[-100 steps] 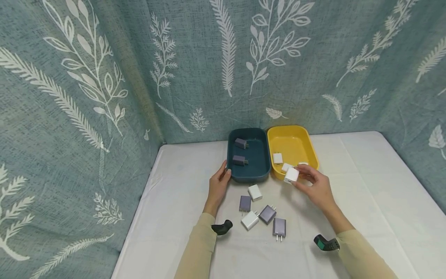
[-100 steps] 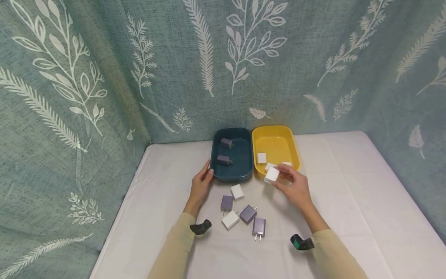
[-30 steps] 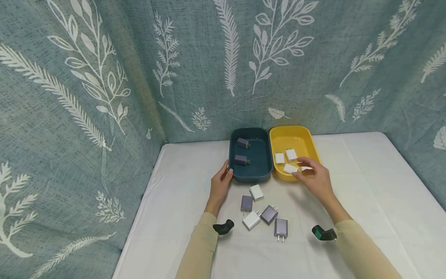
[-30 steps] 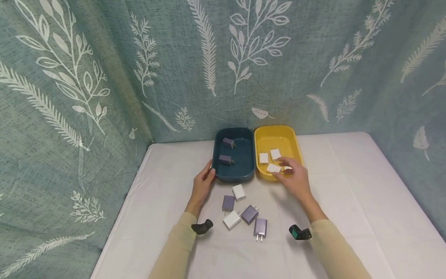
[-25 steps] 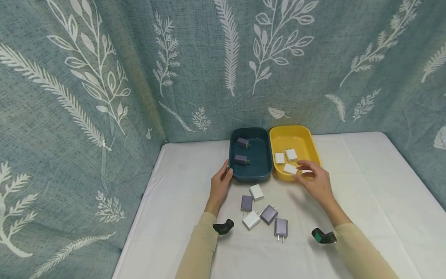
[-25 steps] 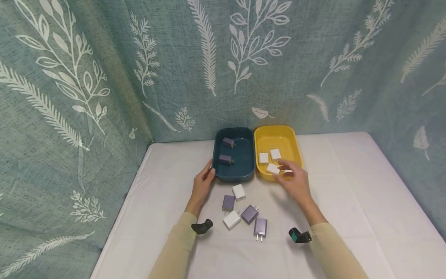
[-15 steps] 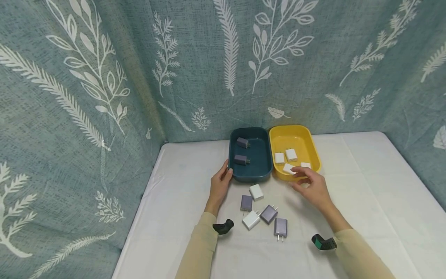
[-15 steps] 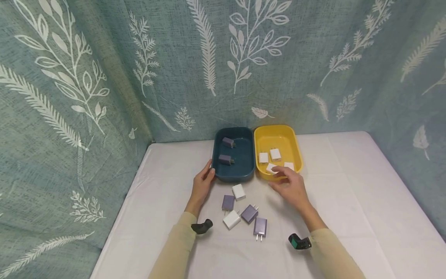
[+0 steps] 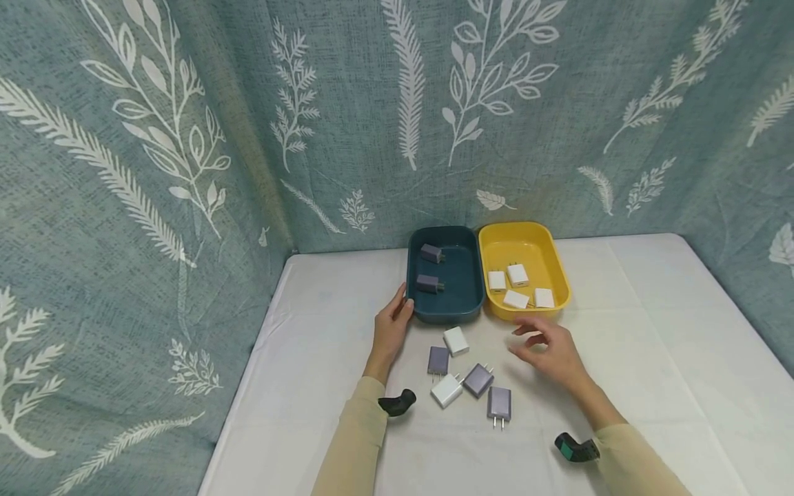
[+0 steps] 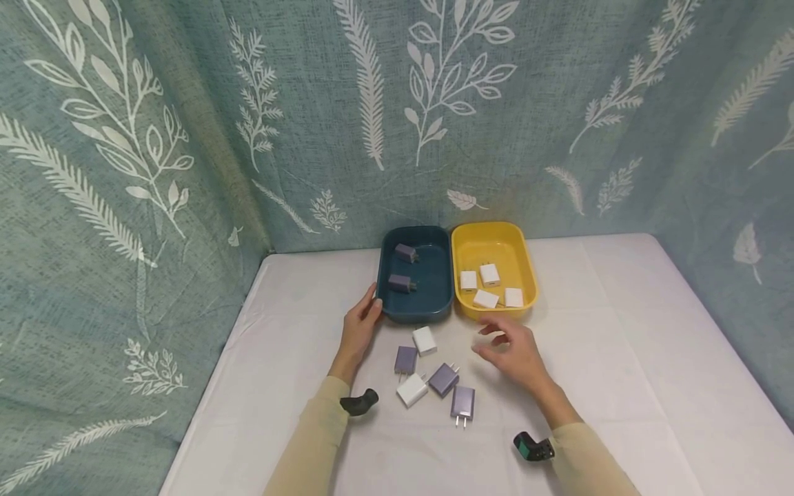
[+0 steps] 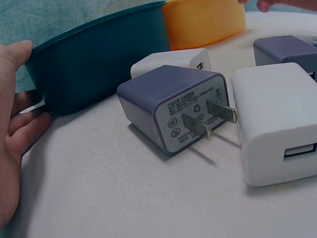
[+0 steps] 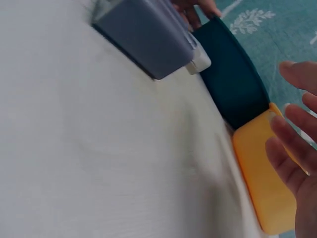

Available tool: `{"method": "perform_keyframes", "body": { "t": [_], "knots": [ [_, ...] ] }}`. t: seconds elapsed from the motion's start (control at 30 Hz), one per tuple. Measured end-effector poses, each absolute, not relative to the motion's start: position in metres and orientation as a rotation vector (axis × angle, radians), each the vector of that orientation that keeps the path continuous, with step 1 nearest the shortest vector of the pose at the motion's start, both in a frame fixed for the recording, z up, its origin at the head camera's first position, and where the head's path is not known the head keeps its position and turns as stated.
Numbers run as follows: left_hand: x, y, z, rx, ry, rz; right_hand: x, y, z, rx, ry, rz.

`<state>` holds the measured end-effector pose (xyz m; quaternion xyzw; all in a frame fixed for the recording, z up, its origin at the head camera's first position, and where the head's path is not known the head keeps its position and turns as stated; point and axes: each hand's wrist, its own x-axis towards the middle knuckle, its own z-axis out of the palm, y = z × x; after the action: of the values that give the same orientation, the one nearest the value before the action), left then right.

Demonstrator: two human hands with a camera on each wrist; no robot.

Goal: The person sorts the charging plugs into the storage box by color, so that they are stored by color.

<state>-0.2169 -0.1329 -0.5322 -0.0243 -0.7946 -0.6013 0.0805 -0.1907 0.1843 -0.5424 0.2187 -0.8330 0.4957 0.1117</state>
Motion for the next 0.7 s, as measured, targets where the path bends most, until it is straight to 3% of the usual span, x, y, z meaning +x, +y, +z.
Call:
{"method": "perform_keyframes", "body": {
  "t": [0.7],
  "knots": [
    [-0.218, -0.133, -0.533, -0.049, -2.371, -1.812, -0.162, 0.181, -0.556, 0.928, -2.507, 1.433]
  ]
}}
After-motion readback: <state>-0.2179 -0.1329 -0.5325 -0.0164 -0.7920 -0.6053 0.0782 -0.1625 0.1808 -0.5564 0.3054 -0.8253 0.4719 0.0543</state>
